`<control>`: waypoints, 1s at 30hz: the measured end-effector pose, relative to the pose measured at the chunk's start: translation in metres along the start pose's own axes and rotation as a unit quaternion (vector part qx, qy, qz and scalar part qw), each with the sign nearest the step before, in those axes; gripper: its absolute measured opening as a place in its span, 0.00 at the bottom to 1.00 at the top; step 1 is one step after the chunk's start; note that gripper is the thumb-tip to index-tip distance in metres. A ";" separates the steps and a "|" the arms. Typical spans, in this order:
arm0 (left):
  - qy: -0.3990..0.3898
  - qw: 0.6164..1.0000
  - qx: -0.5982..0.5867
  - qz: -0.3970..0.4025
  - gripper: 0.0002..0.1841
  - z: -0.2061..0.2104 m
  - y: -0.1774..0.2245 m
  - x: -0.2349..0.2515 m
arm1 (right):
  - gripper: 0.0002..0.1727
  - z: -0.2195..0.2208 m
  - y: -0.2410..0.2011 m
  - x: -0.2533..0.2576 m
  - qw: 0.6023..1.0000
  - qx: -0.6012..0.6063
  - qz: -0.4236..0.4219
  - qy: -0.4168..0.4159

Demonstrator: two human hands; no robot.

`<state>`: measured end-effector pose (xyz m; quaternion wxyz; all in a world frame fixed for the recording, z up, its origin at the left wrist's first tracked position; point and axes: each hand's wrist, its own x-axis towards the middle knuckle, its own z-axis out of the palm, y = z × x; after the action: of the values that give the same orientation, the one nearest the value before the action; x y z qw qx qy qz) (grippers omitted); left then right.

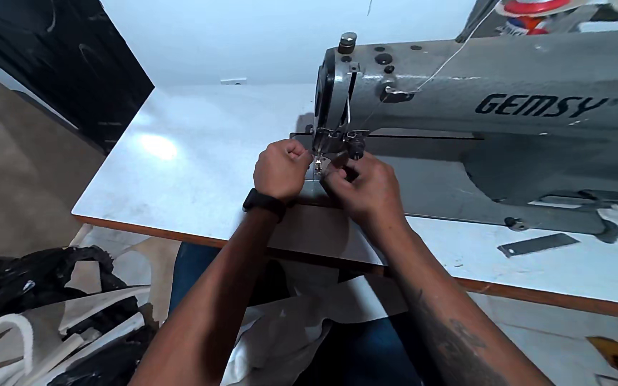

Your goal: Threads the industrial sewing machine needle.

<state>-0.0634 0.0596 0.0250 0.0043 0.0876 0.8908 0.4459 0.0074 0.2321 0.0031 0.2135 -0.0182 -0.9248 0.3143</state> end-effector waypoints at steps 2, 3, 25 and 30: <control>-0.008 1.000 0.002 -0.005 0.11 -0.001 0.001 0.004 | 0.10 0.002 0.000 -0.003 0.999 0.005 -0.045 -0.011; -0.013 1.000 0.010 -0.007 0.12 0.000 0.002 0.006 | 0.10 0.002 -0.001 -0.003 0.998 0.002 -0.064 -0.015; 0.017 0.995 -0.023 0.098 0.09 -0.012 -0.018 -0.013 | 0.09 0.002 0.001 0.001 0.997 0.058 0.002 0.040; -0.002 0.990 -0.025 0.136 0.08 -0.001 -0.021 -0.015 | 0.08 0.002 0.002 0.000 0.993 0.105 -0.037 0.024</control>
<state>-0.0520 0.0443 0.0079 -0.0527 0.2088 0.8592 0.4642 0.0070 0.2324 0.0009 0.2477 0.0308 -0.8813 0.4012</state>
